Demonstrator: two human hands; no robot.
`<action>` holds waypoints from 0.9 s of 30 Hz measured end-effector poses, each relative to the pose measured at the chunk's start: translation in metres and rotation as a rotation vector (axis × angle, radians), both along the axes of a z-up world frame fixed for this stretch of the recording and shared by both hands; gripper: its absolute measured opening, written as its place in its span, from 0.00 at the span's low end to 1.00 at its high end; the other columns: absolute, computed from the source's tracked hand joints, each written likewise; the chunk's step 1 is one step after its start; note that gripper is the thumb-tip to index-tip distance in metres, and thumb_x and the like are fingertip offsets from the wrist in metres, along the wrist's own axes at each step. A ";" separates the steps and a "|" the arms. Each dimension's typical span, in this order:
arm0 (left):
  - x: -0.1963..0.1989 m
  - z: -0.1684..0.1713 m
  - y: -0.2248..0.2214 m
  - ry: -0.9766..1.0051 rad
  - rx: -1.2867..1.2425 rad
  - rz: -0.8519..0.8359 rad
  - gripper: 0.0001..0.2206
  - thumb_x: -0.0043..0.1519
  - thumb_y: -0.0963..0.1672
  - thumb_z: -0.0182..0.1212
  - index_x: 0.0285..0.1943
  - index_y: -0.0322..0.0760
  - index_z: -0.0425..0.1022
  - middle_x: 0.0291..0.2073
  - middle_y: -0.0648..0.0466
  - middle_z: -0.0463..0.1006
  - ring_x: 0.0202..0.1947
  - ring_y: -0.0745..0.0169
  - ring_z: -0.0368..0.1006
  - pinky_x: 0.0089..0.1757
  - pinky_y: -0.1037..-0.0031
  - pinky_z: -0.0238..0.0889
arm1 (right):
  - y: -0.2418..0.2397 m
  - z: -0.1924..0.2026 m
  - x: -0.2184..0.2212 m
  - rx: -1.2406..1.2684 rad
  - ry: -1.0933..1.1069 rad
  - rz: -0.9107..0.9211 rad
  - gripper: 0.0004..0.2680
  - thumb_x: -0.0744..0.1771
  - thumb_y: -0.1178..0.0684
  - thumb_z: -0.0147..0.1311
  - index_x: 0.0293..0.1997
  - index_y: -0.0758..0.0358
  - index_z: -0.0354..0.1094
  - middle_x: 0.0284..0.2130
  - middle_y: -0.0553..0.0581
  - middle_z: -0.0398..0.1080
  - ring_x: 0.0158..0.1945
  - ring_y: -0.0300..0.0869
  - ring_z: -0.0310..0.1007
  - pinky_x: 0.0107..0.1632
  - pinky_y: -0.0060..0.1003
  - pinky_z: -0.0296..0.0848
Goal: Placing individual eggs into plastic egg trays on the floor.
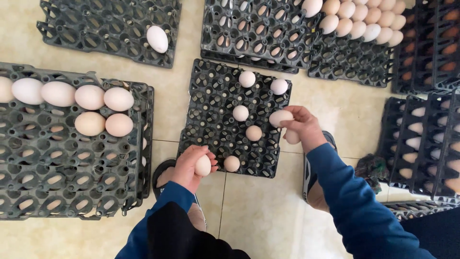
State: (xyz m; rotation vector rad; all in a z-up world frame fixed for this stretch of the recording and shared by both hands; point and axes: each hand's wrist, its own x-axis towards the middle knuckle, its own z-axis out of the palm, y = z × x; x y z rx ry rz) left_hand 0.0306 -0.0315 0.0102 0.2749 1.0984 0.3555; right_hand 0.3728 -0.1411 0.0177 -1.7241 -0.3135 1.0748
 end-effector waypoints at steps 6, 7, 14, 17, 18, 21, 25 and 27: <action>-0.002 -0.001 -0.001 0.023 -0.005 0.049 0.07 0.60 0.42 0.67 0.38 0.32 0.74 0.30 0.35 0.83 0.28 0.42 0.82 0.31 0.54 0.81 | 0.027 -0.030 0.034 -0.268 -0.353 0.098 0.19 0.59 0.55 0.71 0.53 0.51 0.72 0.45 0.51 0.75 0.43 0.39 0.76 0.35 0.38 0.82; -0.004 -0.007 -0.002 0.022 -0.004 0.053 0.07 0.60 0.42 0.67 0.38 0.32 0.74 0.30 0.35 0.83 0.28 0.42 0.82 0.31 0.54 0.81 | 0.031 -0.028 0.034 -0.266 -0.354 0.103 0.19 0.59 0.55 0.71 0.53 0.51 0.72 0.45 0.51 0.75 0.43 0.39 0.76 0.35 0.38 0.82; -0.008 -0.014 -0.004 -0.009 -0.011 0.103 0.07 0.61 0.42 0.65 0.40 0.32 0.74 0.31 0.35 0.83 0.28 0.42 0.81 0.30 0.53 0.81 | 0.065 -0.036 0.029 -0.404 -1.022 0.390 0.17 0.60 0.46 0.70 0.51 0.46 0.72 0.44 0.46 0.70 0.46 0.48 0.78 0.54 0.47 0.78; -0.007 -0.012 -0.005 -0.020 -0.015 0.099 0.07 0.62 0.42 0.65 0.40 0.32 0.74 0.31 0.35 0.83 0.28 0.42 0.81 0.30 0.54 0.81 | 0.103 -0.029 0.014 -0.247 -1.121 0.487 0.16 0.61 0.47 0.69 0.52 0.44 0.71 0.46 0.46 0.69 0.51 0.49 0.76 0.55 0.45 0.77; -0.005 -0.008 -0.003 0.000 -0.015 0.089 0.07 0.62 0.42 0.65 0.39 0.30 0.74 0.30 0.34 0.83 0.27 0.42 0.81 0.31 0.54 0.81 | 0.121 -0.026 0.007 -0.220 -1.122 0.582 0.18 0.61 0.48 0.68 0.56 0.42 0.69 0.50 0.45 0.69 0.54 0.47 0.75 0.56 0.45 0.76; -0.011 -0.019 -0.005 -0.086 -0.008 0.119 0.07 0.63 0.43 0.64 0.41 0.32 0.75 0.34 0.34 0.84 0.29 0.42 0.82 0.29 0.55 0.81 | 0.165 -0.022 -0.009 -0.405 -1.065 0.861 0.19 0.63 0.51 0.63 0.60 0.43 0.65 0.56 0.52 0.68 0.56 0.58 0.74 0.59 0.55 0.72; -0.015 -0.028 -0.006 -0.069 -0.014 0.148 0.08 0.63 0.42 0.63 0.43 0.30 0.75 0.33 0.32 0.83 0.28 0.40 0.81 0.30 0.53 0.81 | 0.181 -0.025 0.011 -0.376 -0.989 0.874 0.17 0.61 0.53 0.65 0.54 0.48 0.71 0.48 0.54 0.75 0.52 0.58 0.77 0.56 0.54 0.73; -0.017 -0.035 -0.007 -0.092 -0.018 0.153 0.08 0.63 0.43 0.63 0.44 0.30 0.76 0.34 0.32 0.83 0.28 0.39 0.82 0.29 0.52 0.81 | 0.175 -0.034 0.035 -0.178 -0.469 0.524 0.18 0.57 0.52 0.72 0.50 0.49 0.73 0.43 0.50 0.78 0.47 0.42 0.77 0.52 0.41 0.73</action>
